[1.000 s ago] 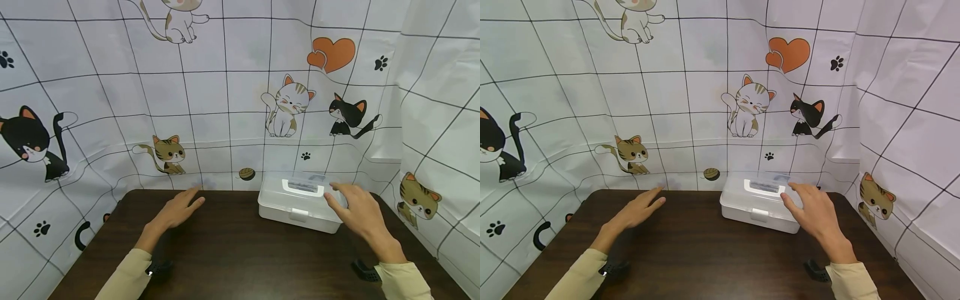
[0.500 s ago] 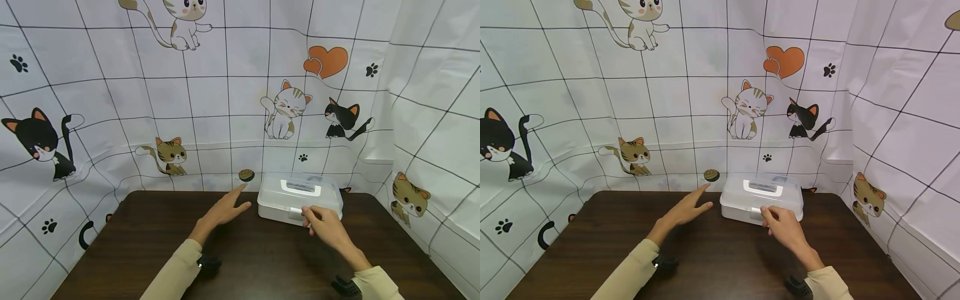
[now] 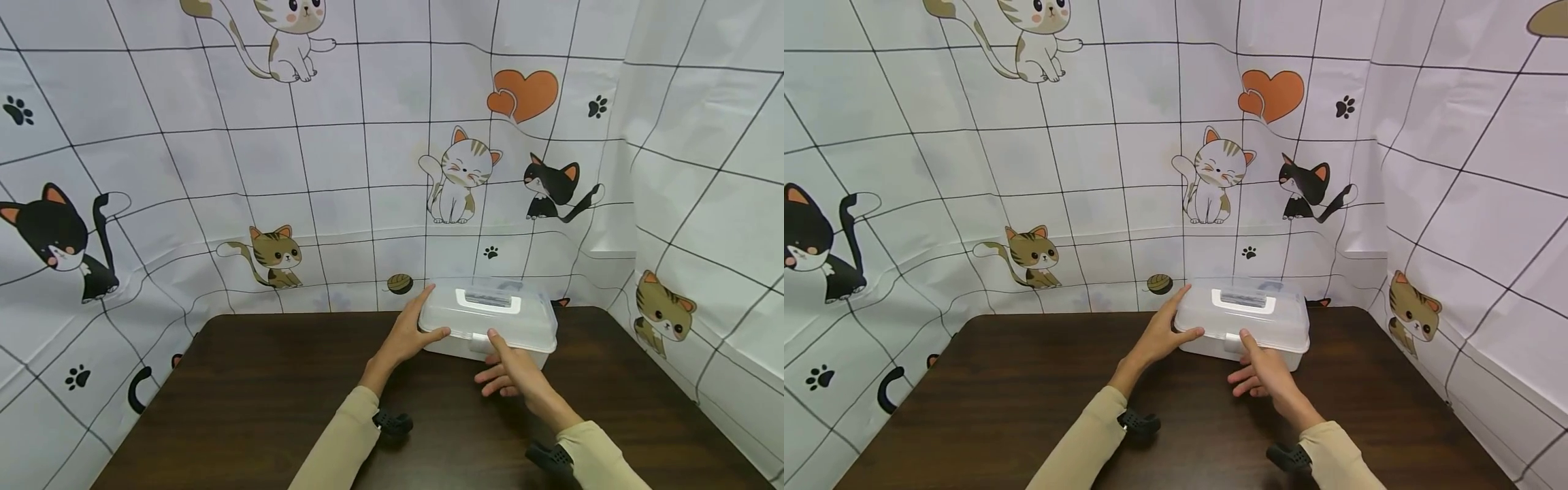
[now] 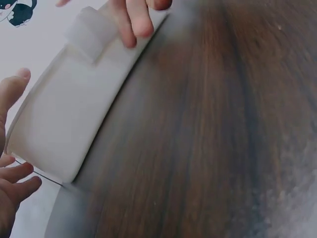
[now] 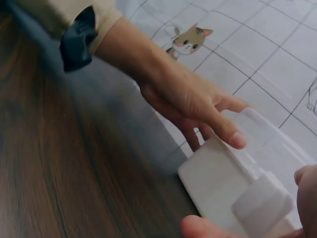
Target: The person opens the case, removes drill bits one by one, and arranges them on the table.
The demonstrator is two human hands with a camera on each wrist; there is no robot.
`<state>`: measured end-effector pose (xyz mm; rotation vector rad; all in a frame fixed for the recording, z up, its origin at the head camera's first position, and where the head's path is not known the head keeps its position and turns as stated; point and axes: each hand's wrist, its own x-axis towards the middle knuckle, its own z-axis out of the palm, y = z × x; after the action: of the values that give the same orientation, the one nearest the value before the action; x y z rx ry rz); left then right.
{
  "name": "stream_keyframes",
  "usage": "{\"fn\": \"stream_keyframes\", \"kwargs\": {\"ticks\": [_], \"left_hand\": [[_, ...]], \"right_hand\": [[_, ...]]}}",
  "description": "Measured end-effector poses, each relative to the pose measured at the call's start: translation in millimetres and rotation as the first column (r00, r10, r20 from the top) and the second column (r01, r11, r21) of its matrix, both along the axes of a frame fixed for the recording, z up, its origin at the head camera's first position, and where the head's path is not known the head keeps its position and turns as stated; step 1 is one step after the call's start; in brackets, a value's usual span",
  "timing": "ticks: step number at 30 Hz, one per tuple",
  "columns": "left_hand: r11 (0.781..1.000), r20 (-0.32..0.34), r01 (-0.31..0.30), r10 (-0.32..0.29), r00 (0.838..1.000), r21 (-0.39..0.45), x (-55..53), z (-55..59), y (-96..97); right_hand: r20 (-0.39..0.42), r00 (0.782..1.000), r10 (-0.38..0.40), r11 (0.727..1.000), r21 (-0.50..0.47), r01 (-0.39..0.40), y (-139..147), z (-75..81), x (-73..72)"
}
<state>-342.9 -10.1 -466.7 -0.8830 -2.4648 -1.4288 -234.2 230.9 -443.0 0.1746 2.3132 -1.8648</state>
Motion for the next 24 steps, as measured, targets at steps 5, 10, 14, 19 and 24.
{"fn": "stream_keyframes", "kwargs": {"ticks": [5, 10, 14, 19, 24], "left_hand": [[1.000, -0.038, -0.008, 0.008, 0.999, -0.010, -2.4, 1.3, -3.5], [1.000, -0.033, 0.021, -0.021, 0.999, -0.001, -4.0, 2.9, -6.3], [1.000, -0.004, 0.020, -0.020, 1.000, 0.013, -0.8, 6.8, -4.5], [1.000, 0.016, 0.005, -0.005, 1.000, 0.002, 2.7, 9.5, -4.0], [1.000, 0.025, 0.003, -0.003, 1.000, -0.001, 5.0, 10.2, -3.7]], "right_hand": [[0.056, 0.998, -0.039, 0.991, -0.123, 0.046, -1.6, -9.9, -6.4], [0.060, 0.996, -0.070, 0.980, -0.183, 0.080, -1.4, -14.6, -9.0], [0.043, 0.996, -0.082, 0.975, -0.206, 0.089, -2.1, -15.3, -8.8], [0.061, 0.994, -0.093, 0.976, -0.193, 0.103, -3.5, -10.9, -5.4], [0.068, 0.994, -0.086, 0.977, -0.192, 0.097, -3.3, -5.0, 0.1]]}}
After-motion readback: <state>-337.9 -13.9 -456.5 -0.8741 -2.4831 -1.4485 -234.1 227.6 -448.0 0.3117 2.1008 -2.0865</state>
